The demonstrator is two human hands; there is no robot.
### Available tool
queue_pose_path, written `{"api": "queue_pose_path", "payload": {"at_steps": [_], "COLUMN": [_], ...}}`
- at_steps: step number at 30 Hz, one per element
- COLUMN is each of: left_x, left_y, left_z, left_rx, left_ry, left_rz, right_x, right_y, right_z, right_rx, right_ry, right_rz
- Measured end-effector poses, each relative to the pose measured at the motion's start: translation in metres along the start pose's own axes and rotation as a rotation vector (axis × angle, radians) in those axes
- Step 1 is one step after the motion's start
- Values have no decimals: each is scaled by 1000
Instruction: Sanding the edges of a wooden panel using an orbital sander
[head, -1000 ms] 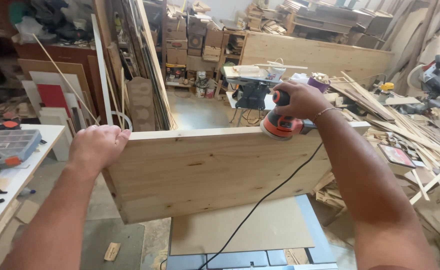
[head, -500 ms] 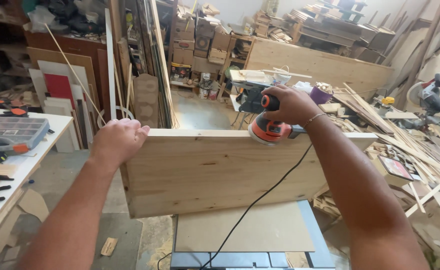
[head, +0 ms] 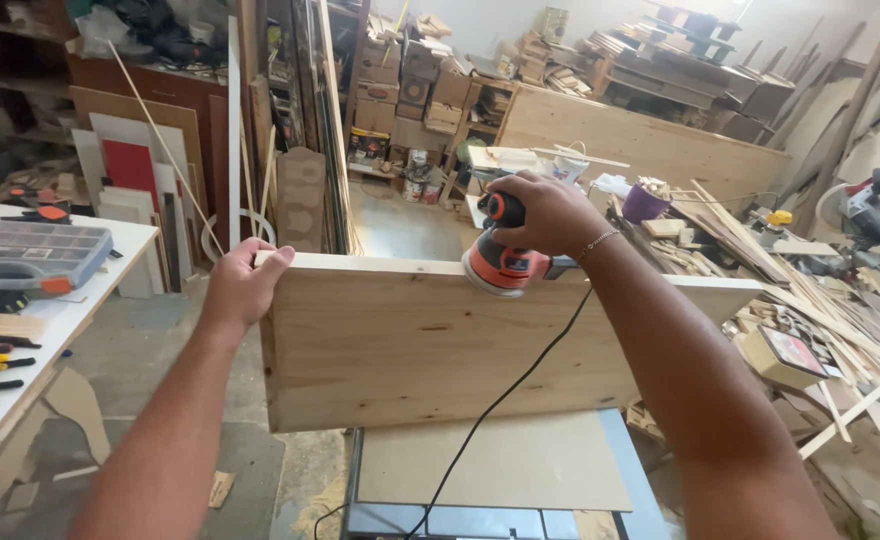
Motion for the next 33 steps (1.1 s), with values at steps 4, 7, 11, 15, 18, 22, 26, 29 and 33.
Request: {"api": "queue_pose_path", "payload": {"at_steps": [4, 7, 11, 15, 18, 22, 26, 29, 33], "left_x": [-7, -53, -56, -64, -58, -47, -76, -59, -61], "left_y": [10, 3, 12, 17, 21, 28, 13, 19, 18], "left_z": [6, -35, -10, 1, 16, 35, 3, 20, 18], "left_rx": [-228, -390, -393, -488, -519, -517, -520, -505, -488], "left_ry": [-68, -47, 84, 54, 83, 104, 47, 70, 56], "left_rz": [17, 63, 61, 38, 45, 44, 77, 78, 83], "right_x": [12, 12, 18, 28, 34, 36, 37, 41, 47], "right_y": [8, 4, 2, 8, 9, 9, 8, 8, 8], "right_z": [8, 27, 43, 53, 64, 78, 96, 105, 120], "right_rx": [-15, -4, 10, 12, 22, 30, 19, 33, 22], "right_ry": [-18, -40, -80, -119, -148, -191, -203, -219, -243], "right_rz": [-3, -5, -2, -17, -27, -40, -43, -32, -56]}}
Point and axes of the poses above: each hand's wrist, its own x-axis towards the middle knuckle, its own y-axis out of the palm, z = x × y, the point moved 2 cm from there along x, towards the middle knuckle, and after that the axes turned 7 degrees about z, right-handed, at the moved point
